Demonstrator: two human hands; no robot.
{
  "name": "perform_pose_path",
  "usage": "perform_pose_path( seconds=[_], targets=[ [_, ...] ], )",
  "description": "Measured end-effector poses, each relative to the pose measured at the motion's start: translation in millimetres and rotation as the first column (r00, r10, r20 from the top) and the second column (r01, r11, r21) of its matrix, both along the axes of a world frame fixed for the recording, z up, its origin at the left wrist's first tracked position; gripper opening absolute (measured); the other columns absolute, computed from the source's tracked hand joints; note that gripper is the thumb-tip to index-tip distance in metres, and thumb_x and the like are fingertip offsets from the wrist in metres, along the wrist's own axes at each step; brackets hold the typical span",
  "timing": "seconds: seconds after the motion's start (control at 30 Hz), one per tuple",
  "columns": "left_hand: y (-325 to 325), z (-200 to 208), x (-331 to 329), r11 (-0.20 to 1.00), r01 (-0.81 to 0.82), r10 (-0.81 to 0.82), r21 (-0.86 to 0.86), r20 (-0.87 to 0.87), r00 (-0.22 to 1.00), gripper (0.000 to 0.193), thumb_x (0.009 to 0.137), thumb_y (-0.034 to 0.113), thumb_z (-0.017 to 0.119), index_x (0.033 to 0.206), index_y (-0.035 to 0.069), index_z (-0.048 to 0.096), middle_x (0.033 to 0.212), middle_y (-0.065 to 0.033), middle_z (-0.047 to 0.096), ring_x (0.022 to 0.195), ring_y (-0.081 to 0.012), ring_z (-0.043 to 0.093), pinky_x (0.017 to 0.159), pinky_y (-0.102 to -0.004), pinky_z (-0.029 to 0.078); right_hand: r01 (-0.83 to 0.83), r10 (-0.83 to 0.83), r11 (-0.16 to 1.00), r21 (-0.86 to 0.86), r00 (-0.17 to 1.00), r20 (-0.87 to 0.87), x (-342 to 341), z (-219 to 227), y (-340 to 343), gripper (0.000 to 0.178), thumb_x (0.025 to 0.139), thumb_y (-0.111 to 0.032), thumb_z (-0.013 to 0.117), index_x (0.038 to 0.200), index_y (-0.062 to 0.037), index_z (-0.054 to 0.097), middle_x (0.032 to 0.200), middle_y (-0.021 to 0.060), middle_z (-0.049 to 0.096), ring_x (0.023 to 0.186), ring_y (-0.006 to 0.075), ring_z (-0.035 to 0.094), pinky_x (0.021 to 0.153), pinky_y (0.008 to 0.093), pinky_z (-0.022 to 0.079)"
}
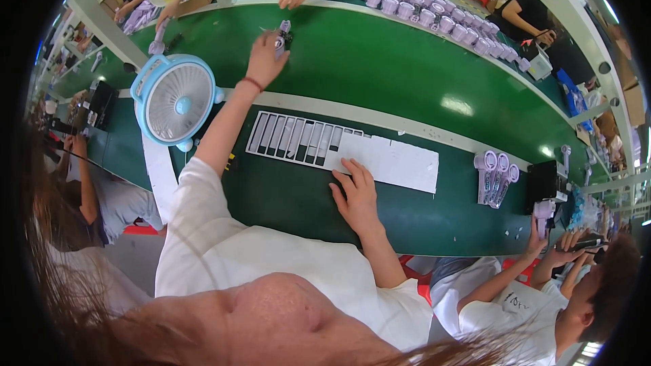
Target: Assembling components and applying labels to small handheld portable fans on a production line.
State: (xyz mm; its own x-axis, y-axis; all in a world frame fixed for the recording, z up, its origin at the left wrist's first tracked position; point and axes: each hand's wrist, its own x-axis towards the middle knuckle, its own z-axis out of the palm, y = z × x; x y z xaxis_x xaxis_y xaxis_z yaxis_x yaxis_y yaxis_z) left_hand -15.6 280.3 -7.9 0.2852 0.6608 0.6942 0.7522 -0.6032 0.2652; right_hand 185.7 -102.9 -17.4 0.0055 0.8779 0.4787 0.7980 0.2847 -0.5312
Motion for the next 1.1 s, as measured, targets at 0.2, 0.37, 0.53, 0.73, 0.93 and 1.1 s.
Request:
perform_pose_path(
  seconds=[0.2, 0.37, 0.53, 0.73, 0.93, 1.1],
  targets=[
    [62.5, -22.6, 10.2, 0.901, -0.109, 0.034, -0.420, -0.181, 0.983, 0.105, 0.084, 0.048, 0.084, 0.165, 0.011, 0.028, 0.145, -0.0244, 0.056, 0.132, -0.0445, 0.057, 0.113, -0.0498, 0.046, 0.019, -0.020, 1.000, -0.023, 1.000, -0.005, 6.4, -4.2, -1.6, 0.031, 0.088, -0.008, 0.079, 0.118, -0.0062, 0.072, 0.140, 0.0134, 0.063, 0.131, 0.0381, 0.059, 0.107, 0.0473, 0.051],
    [66.8, -17.1, 24.3, 0.864, -0.105, 0.053, -0.493, -0.119, 0.992, 0.100, 0.081, 0.039, 0.087, 0.160, 0.012, 0.032, 0.131, -0.0251, 0.061, 0.118, -0.0472, 0.064, 0.100, -0.0531, 0.054, 0.011, -0.011, 0.999, -0.035, 1.000, -0.012, 6.3, -2.7, -3.2, 0.030, 0.089, -0.009, 0.079, 0.118, -0.0058, 0.072, 0.139, 0.0134, 0.064, 0.129, 0.0379, 0.060, 0.106, 0.0465, 0.051],
    [62.4, -21.0, 6.3, 0.961, 0.138, -0.096, -0.241, 0.180, 0.979, 0.083, 0.080, 0.027, 0.084, 0.154, 0.018, 0.046, 0.124, -0.0255, 0.064, 0.105, -0.0436, 0.069, 0.092, -0.0493, 0.058, -0.022, 0.021, 1.000, -0.010, 0.999, -0.033, 3.4, -1.6, 1.3, 0.031, 0.089, -0.008, 0.079, 0.119, -0.0059, 0.072, 0.138, 0.0134, 0.064, 0.128, 0.0378, 0.060, 0.106, 0.0464, 0.051],
    [-62.0, 45.9, 42.7, 0.307, 0.874, -0.099, -0.376, 0.901, 0.423, 0.059, 0.095, 0.013, 0.072, 0.152, 0.015, 0.055, 0.112, -0.0071, 0.066, 0.098, -0.0150, 0.066, 0.085, -0.0286, 0.055, 0.084, -0.080, 0.995, 0.044, 0.992, -0.098, 7.5, 3.5, -3.3, 0.045, 0.087, -0.007, 0.081, 0.130, -0.0041, 0.067, 0.146, 0.0160, 0.059, 0.133, 0.0391, 0.057, 0.110, 0.0461, 0.049],
    [-209.4, 80.6, 50.9, -0.151, 0.887, -0.334, -0.436, 0.867, 0.369, 0.057, 0.098, 0.023, 0.074, 0.151, 0.013, 0.055, 0.120, -0.0030, 0.064, 0.113, -0.0115, 0.061, 0.098, -0.0296, 0.050, 0.326, -0.269, 0.929, 0.178, 0.920, -0.284, 6.9, 7.3, -6.2, 0.098, 0.076, -0.020, 0.095, 0.158, -0.0023, 0.044, 0.156, 0.0233, 0.050, 0.141, 0.0454, 0.049, 0.117, 0.0516, 0.041],
    [-256.4, 82.2, 49.4, -0.342, 0.830, -0.558, -0.441, 0.806, 0.199, 0.064, 0.094, 0.023, 0.078, 0.151, 0.006, 0.055, 0.137, -0.0050, 0.061, 0.120, -0.0154, 0.058, 0.105, -0.0345, 0.047, -0.024, -0.085, 0.979, -0.203, 0.857, -0.509, 16.9, -25.9, -19.4, 0.049, 0.090, -0.011, 0.075, 0.137, -0.0026, 0.062, 0.111, 0.0162, 0.070, 0.099, 0.0300, 0.068, 0.088, 0.0382, 0.054]
  ],
)
